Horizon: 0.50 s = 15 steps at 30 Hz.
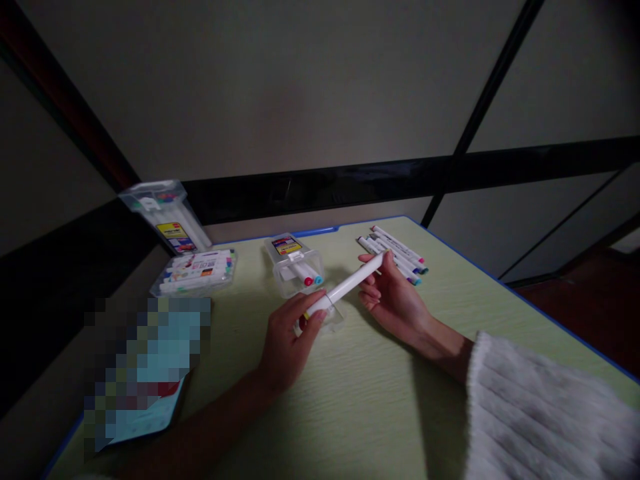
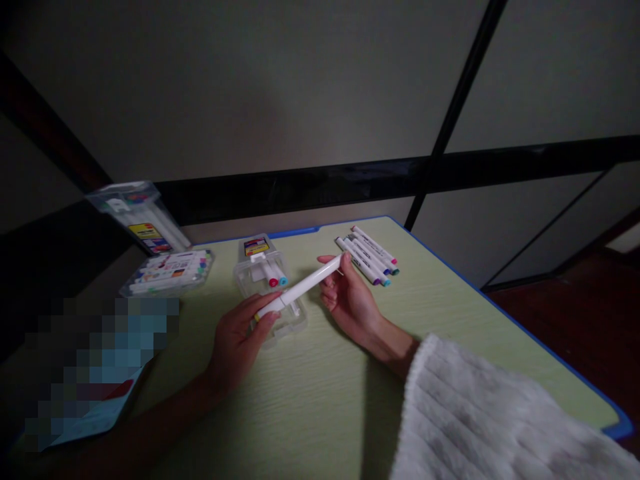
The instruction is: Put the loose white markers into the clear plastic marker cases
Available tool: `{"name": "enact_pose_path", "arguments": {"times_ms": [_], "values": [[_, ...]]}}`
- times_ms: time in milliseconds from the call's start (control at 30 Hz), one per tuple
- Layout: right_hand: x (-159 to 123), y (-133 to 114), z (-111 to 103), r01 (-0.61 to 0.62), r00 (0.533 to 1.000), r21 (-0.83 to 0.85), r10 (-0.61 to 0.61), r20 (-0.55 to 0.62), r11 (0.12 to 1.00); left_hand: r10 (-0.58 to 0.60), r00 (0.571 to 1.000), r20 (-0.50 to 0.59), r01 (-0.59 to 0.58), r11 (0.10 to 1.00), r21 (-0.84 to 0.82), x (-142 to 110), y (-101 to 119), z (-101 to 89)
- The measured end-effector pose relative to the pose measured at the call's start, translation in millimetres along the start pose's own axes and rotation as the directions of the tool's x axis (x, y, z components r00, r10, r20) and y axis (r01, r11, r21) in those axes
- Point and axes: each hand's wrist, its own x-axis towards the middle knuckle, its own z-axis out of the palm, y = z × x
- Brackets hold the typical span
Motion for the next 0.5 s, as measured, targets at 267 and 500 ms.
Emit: {"name": "enact_pose_path", "arguments": {"times_ms": [267, 500], "values": [[-1.1, -1.9, 2.9, -0.001, 1.0, -0.017, 0.001, 0.03, 1.0, 0.003, 1.0, -0.027, -0.005, 0.999, -0.049, -1.5, 0.3, 0.9], [-1.4, -1.6, 3.3, 0.014, 0.999, -0.023, -0.013, 0.039, 1.0, 0.029, 1.0, -0.007, -0.03, 0.997, -0.071, -2.4, 0.1, 0.7]]}}
